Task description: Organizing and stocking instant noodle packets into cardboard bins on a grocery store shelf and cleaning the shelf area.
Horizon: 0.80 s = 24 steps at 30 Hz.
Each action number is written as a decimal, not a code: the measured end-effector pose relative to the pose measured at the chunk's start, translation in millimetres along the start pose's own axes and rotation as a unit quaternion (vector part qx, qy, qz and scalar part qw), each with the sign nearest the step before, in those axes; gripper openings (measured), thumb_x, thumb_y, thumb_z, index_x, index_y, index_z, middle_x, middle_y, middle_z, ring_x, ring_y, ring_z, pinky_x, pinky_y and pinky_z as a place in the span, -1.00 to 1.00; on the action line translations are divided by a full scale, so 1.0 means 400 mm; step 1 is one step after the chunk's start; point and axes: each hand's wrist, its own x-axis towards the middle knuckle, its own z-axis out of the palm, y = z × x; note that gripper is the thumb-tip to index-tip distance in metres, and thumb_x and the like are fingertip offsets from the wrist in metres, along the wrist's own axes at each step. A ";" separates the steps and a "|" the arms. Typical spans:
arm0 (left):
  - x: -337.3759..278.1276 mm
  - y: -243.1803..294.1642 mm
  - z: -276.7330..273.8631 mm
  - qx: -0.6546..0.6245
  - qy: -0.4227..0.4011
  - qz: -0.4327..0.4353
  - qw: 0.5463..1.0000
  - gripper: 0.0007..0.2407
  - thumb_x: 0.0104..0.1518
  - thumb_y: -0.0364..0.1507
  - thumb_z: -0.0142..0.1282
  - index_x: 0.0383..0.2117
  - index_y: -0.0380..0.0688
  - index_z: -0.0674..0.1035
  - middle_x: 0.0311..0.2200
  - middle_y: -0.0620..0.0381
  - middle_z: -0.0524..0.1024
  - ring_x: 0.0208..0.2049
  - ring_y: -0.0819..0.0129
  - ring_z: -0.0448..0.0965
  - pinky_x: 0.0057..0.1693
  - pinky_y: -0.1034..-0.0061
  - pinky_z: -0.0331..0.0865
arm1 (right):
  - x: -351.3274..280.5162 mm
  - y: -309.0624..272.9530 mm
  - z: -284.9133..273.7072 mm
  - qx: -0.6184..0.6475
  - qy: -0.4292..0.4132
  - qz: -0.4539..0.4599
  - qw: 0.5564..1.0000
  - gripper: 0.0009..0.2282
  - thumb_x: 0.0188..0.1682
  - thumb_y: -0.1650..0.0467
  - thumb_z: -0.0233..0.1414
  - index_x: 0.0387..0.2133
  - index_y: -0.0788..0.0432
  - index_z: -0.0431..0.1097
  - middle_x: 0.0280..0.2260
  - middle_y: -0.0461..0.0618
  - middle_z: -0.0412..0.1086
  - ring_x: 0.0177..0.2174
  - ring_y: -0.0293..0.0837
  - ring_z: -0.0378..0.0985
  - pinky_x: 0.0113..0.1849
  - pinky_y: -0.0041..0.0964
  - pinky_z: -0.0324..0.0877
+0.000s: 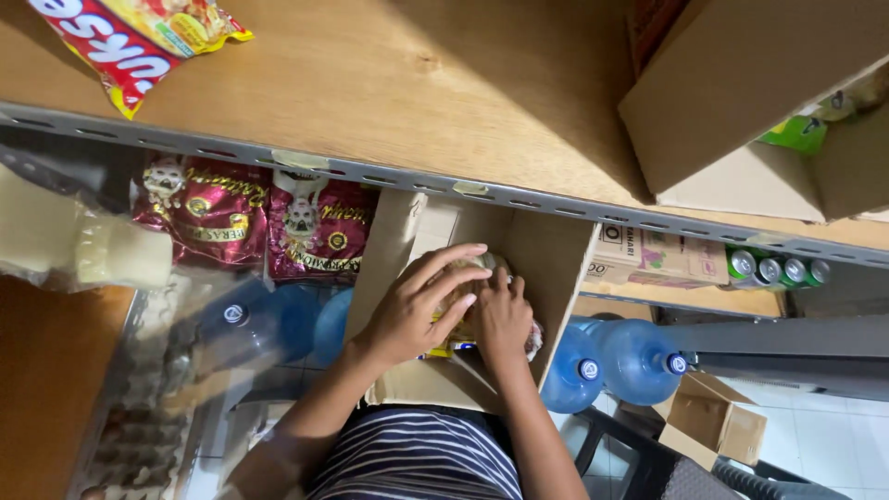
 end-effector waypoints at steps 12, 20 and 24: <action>0.023 0.003 -0.052 0.080 -0.134 0.002 0.988 -0.32 -0.11 -0.43 0.34 0.26 -0.22 0.36 0.29 -0.13 0.28 0.28 -0.07 0.29 0.35 0.19 0.15 | -0.049 0.080 -0.417 0.205 -0.046 0.034 0.977 -0.66 -0.40 0.37 0.30 -0.27 -0.08 0.59 -0.24 -0.20 0.52 -0.22 0.03 0.54 -0.25 -0.09 0.47; 0.009 0.018 -0.070 0.108 -0.194 0.086 0.971 -0.38 -0.13 -0.49 0.38 0.19 -0.02 0.45 0.21 0.14 0.46 0.30 0.22 0.40 0.42 0.31 0.27 | -0.143 0.186 -0.496 0.313 0.071 -0.037 0.946 -0.54 -0.50 0.47 0.32 -0.21 0.06 0.54 -0.10 -0.07 0.51 -0.12 -0.04 0.57 -0.12 -0.23 0.45; 0.012 0.056 -0.153 0.063 -0.064 0.088 0.992 -0.43 -0.18 -0.45 0.41 0.10 -0.13 0.54 0.10 0.07 0.55 0.17 0.12 0.54 0.31 0.26 0.42 | -0.160 0.257 -0.478 0.377 0.185 -0.083 0.904 -0.52 -0.32 0.47 0.29 -0.04 0.23 0.45 0.00 0.08 0.47 0.07 0.02 0.52 0.15 -0.15 0.39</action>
